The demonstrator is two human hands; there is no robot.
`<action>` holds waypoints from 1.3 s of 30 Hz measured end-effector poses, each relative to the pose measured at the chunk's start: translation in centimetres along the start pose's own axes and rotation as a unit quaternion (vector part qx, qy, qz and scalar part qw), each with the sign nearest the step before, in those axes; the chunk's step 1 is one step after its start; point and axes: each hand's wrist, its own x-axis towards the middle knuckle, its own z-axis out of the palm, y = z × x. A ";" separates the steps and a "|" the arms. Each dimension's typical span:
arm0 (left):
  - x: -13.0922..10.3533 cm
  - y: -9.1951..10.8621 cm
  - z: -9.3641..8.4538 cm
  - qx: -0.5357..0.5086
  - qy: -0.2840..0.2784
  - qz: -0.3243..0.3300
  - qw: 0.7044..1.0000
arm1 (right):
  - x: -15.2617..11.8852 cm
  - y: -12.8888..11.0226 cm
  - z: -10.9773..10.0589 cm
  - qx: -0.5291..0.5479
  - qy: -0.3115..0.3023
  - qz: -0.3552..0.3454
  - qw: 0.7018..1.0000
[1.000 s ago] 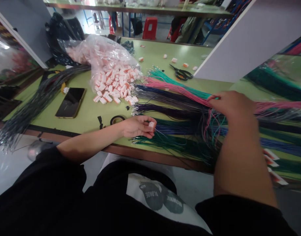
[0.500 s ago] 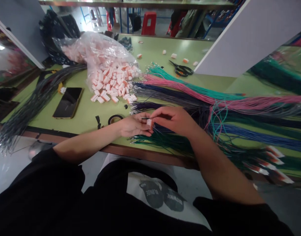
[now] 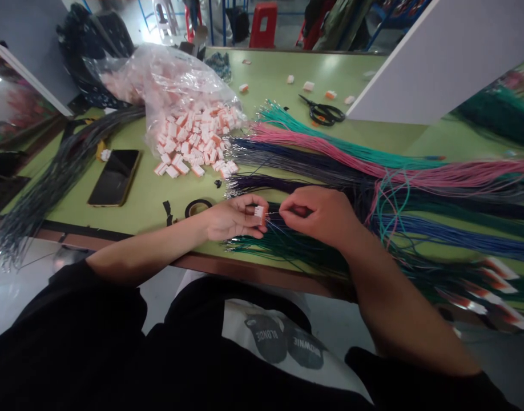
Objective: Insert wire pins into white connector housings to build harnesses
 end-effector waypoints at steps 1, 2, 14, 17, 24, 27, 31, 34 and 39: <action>0.0 0.0 0.0 -0.001 0.001 -0.002 1.000 | 0.0 -0.1 0.0 -0.009 0.001 -0.002 1.000; 0.0 0.0 0.0 -0.001 0.003 -0.004 1.000 | 0.0 -0.2 0.0 -0.018 0.004 -0.005 1.000; -0.1 0.1 0.3 -0.018 0.032 -0.027 0.999 | -0.4 -0.3 0.9 -0.064 0.021 -0.072 0.995; -0.1 0.2 0.1 -0.016 0.029 -0.034 0.999 | -0.4 -0.2 1.1 -0.066 0.019 -0.089 0.994; 0.0 0.1 0.1 -0.015 0.034 -0.045 0.998 | -0.3 0.2 1.4 -0.057 0.004 -0.135 0.989; 0.0 0.0 0.0 -0.010 0.034 -0.046 0.998 | -0.3 0.3 2.0 -0.049 0.006 -0.152 0.987; 0.0 -0.2 -0.1 -0.006 0.040 -0.044 0.998 | -0.4 0.0 2.5 -0.027 0.009 -0.133 0.991; 0.0 0.0 0.2 0.002 0.035 -0.050 0.998 | 0.3 0.6 1.1 0.055 -0.067 -0.077 0.993; 0.0 0.3 0.7 0.016 0.012 -0.054 0.998 | 4.1 5.5 -2.0 0.033 -0.058 0.080 0.995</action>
